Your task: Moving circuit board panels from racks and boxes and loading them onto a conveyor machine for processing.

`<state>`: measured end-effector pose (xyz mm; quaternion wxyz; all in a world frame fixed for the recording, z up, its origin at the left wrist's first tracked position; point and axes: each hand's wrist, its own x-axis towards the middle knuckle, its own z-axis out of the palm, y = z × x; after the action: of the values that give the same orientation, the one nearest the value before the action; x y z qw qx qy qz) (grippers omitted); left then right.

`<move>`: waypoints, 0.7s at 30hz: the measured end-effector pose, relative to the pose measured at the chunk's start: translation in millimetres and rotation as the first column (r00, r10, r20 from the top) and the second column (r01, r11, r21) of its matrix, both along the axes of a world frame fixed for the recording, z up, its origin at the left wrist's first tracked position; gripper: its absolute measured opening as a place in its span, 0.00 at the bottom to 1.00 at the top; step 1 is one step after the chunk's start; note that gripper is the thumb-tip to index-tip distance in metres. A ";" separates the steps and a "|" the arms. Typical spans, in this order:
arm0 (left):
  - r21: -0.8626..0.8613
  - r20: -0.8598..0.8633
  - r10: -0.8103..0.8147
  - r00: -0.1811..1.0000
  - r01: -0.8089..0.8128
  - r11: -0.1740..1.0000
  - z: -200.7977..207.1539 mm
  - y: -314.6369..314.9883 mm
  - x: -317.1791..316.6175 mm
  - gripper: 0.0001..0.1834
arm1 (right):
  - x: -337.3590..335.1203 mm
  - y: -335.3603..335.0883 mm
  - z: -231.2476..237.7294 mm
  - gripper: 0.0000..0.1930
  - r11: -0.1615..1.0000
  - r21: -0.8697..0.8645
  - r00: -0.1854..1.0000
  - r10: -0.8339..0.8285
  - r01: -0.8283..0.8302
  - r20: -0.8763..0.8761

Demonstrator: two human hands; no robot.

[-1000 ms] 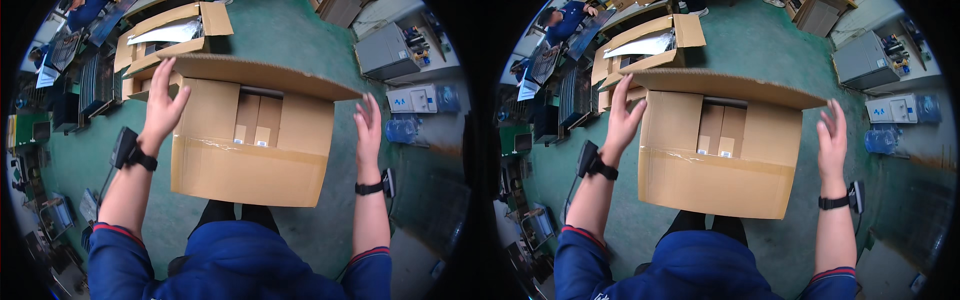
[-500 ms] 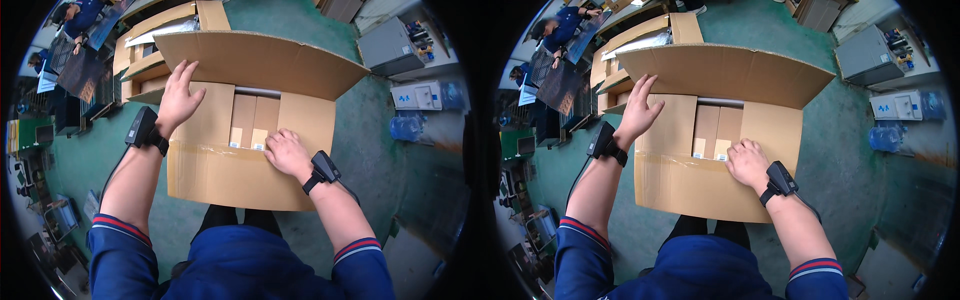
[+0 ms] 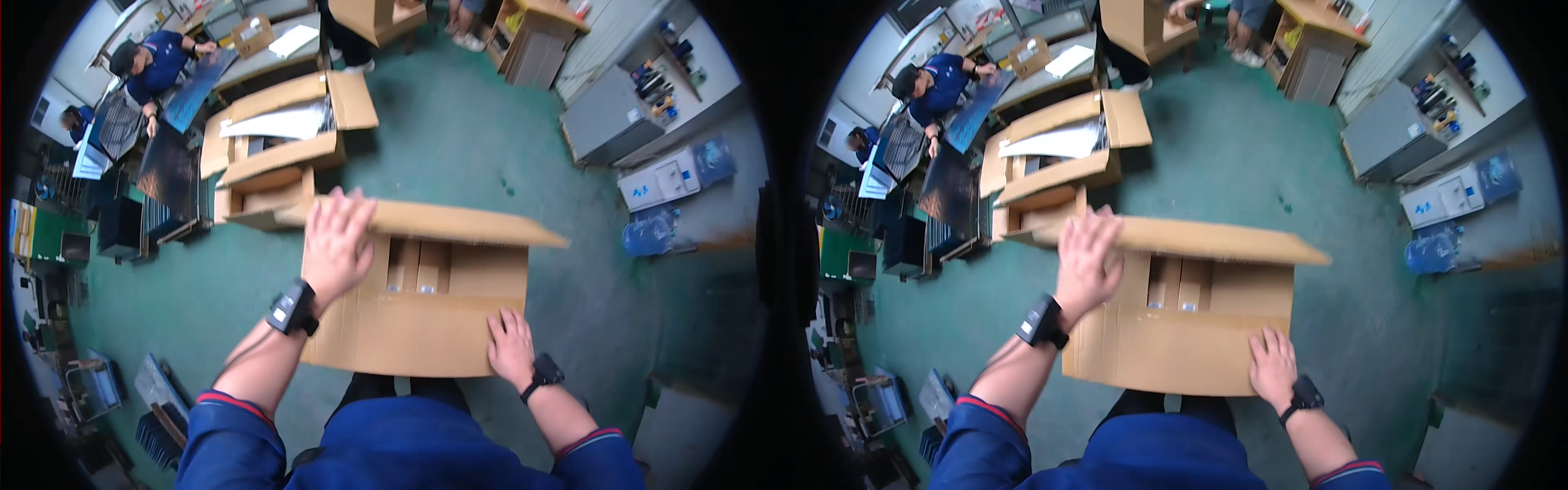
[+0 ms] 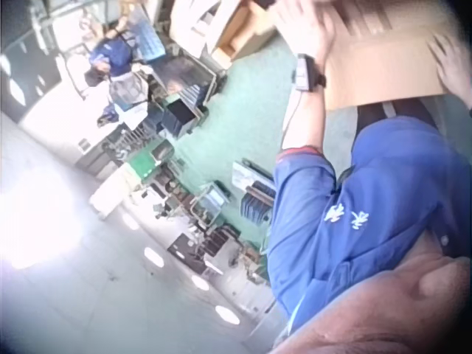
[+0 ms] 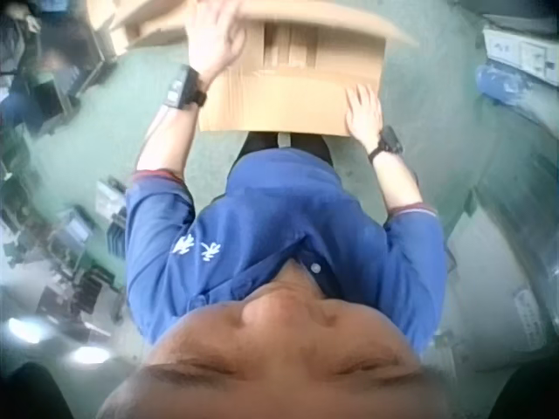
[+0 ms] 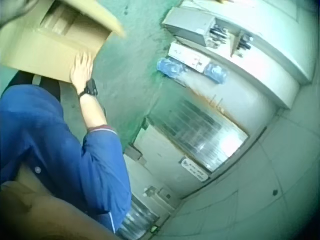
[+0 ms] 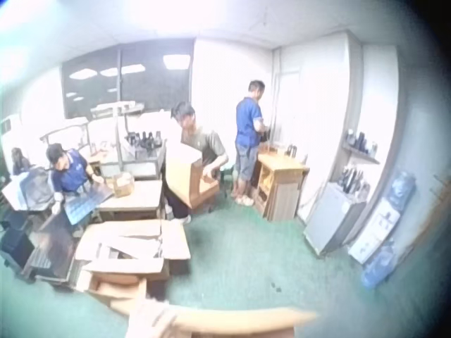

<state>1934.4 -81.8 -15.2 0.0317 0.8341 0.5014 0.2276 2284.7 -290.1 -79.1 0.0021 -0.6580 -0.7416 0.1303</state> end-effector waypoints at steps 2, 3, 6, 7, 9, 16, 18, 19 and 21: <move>-0.123 -0.102 -0.001 0.995 -0.011 0.992 -37.8 -32.7 -7.4 0.32 | 21.8 -37.0 -1.9 0.30 0.995 -0.043 0.995 -0.094 0.095 0.020; -0.170 -0.055 -0.029 0.998 0.019 0.985 -58.4 -52.4 -10.0 0.31 | 32.0 -56.8 0.2 0.30 0.985 -0.061 0.987 -0.156 0.159 0.041; -0.525 -0.183 -0.169 0.968 0.049 0.849 -95.4 -108.9 -24.9 0.37 | 50.9 -118.0 8.1 0.26 0.869 -0.231 0.888 -0.458 0.439 -0.036; -0.520 -0.229 -0.234 0.945 0.085 0.850 -96.3 -118.4 -28.7 0.40 | 56.4 -136.1 7.6 0.25 0.745 -0.437 0.831 -0.557 0.504 0.008; -0.544 -0.215 -0.225 0.950 0.075 0.836 -105.1 -119.4 -32.6 0.41 | 52.1 -171.7 6.9 0.24 0.631 -0.575 0.770 -0.637 0.520 -0.003; -0.574 -0.323 -0.262 0.909 0.032 0.819 -93.2 -119.4 -29.0 0.42 | -3.7 -275.9 23.7 0.25 0.667 -0.589 0.707 -0.674 0.456 -0.216; -0.602 -0.363 -0.262 0.894 -0.011 0.798 -81.6 -123.7 -17.5 0.41 | -6.1 -310.9 15.6 0.24 0.713 -0.545 0.740 -0.632 0.441 -0.228; -0.616 -0.368 -0.233 0.900 -0.049 0.786 -78.8 -129.0 -17.6 0.40 | -11.6 -315.2 28.1 0.24 0.694 -0.552 0.692 -0.672 0.463 -0.264; -0.631 -0.352 -0.212 0.912 -0.064 0.773 -84.3 -135.2 -12.1 0.39 | -6.9 -356.4 21.2 0.21 0.793 -0.417 0.737 -0.588 0.443 -0.334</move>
<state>1922.4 -217.0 -99.5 0.2139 0.8228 0.5098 -0.1318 2277.8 -646.5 -57.9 0.1058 -0.7829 -0.4757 0.3868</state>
